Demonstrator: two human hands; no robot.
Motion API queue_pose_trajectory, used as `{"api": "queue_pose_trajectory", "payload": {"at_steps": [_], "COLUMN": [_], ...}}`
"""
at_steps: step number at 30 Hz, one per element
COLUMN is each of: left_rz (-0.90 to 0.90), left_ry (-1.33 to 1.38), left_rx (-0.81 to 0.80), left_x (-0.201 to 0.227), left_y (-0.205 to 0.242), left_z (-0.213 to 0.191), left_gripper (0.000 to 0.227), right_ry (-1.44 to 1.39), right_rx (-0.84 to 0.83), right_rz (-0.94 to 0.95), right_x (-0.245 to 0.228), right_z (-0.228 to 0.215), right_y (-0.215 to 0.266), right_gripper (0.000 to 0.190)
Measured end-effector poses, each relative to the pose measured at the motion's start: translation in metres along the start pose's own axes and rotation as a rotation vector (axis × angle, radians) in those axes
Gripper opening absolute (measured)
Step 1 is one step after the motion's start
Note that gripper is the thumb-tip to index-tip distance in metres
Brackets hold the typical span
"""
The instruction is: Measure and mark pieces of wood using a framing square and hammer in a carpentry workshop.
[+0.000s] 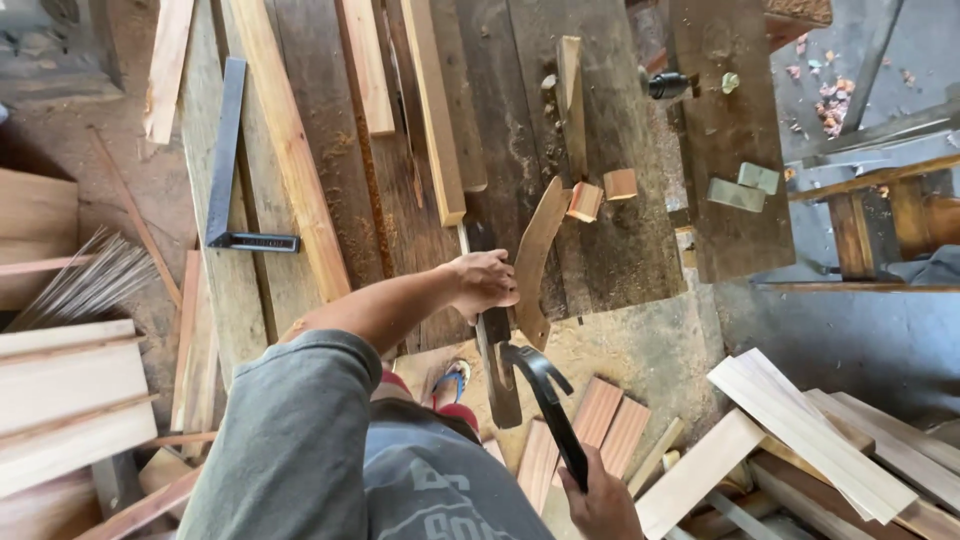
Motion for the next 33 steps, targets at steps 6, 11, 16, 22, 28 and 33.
{"api": "queue_pose_trajectory", "payload": {"at_steps": [6,11,16,22,28,33], "left_rz": [0.018,0.033,-0.448,-1.882,-2.197,-2.176], "left_ry": [0.027,0.000,0.225,0.427,0.983,1.163], "left_rx": [0.024,0.266,0.625,1.091,0.971,1.424], "left_x": [0.004,0.015,0.014,-0.099,-0.128,-0.119], "left_y": [0.000,0.031,0.133,0.409,0.473,0.491], "left_z": [0.008,-0.035,-0.029,0.115,0.192,0.276], "left_gripper": [0.061,0.074,0.045,0.072,0.077,0.052], "right_ry": [-0.291,-0.066,-0.125,0.052,-0.167,-0.056], "right_rx": [0.255,0.726,0.739,0.931,0.649,0.248], "right_rz": [0.055,0.064,0.210,-0.050,-0.360,-0.463], "right_x": [0.001,-0.010,0.001,-0.051,-0.231,-0.347], "right_z": [-0.015,-0.043,-0.032,-0.041,0.002,0.096], "right_y": [-0.025,-0.105,-0.170,-0.144,-0.127,-0.155], "right_gripper": [0.043,0.050,0.062,0.060,0.039,0.074]}}
Point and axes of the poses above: each hand's wrist, its own y-axis away from the middle knuckle, its own z-axis out of the palm, x = y × z, the point moved 10 cm from there along -y, towards the middle knuckle, and after that the axes turned 4 degrees about -z, right-handed, at the moved point
